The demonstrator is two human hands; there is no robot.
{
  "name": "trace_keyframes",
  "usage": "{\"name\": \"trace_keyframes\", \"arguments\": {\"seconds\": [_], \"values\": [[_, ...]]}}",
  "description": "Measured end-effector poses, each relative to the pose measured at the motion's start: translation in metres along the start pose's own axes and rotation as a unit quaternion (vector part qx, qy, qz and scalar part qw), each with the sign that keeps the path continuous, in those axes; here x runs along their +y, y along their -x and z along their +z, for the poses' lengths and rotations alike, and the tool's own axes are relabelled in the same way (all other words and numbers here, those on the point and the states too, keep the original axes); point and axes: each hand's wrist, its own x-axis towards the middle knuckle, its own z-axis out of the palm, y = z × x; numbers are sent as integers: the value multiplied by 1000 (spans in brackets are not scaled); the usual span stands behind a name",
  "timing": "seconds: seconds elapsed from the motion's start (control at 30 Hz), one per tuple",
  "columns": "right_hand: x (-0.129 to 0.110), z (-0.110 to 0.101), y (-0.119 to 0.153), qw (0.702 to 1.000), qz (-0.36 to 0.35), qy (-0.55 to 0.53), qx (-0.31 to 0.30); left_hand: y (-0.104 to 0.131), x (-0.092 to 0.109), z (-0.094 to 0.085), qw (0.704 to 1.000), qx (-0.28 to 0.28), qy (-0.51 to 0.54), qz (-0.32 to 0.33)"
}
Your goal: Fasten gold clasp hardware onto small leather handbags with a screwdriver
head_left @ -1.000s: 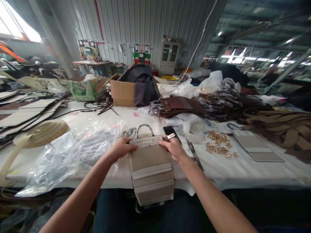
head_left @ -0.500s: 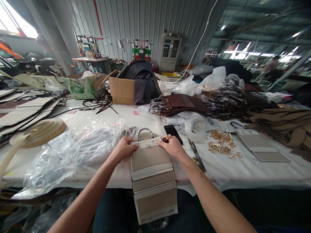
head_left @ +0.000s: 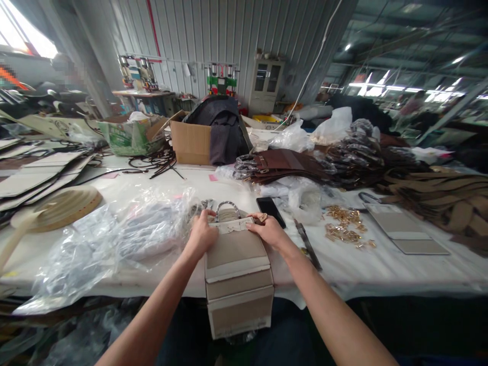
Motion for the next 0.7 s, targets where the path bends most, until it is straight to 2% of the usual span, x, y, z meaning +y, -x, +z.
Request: {"name": "trace_keyframes", "arguments": {"seconds": [0.1,0.33,0.5,0.7], "values": [[0,4,4,1000,13,4,10,10,7,5,1000,4,-24,16],[-1,7,10,998,-17,47,33,30,14,5,991,8,-117,69],[-5,5,8,1000,-10,9,19,29,14,1,991,-18,-107,80],[-1,4,10,1000,-24,-19,6,19,7,0,992,-36,-106,59]]}}
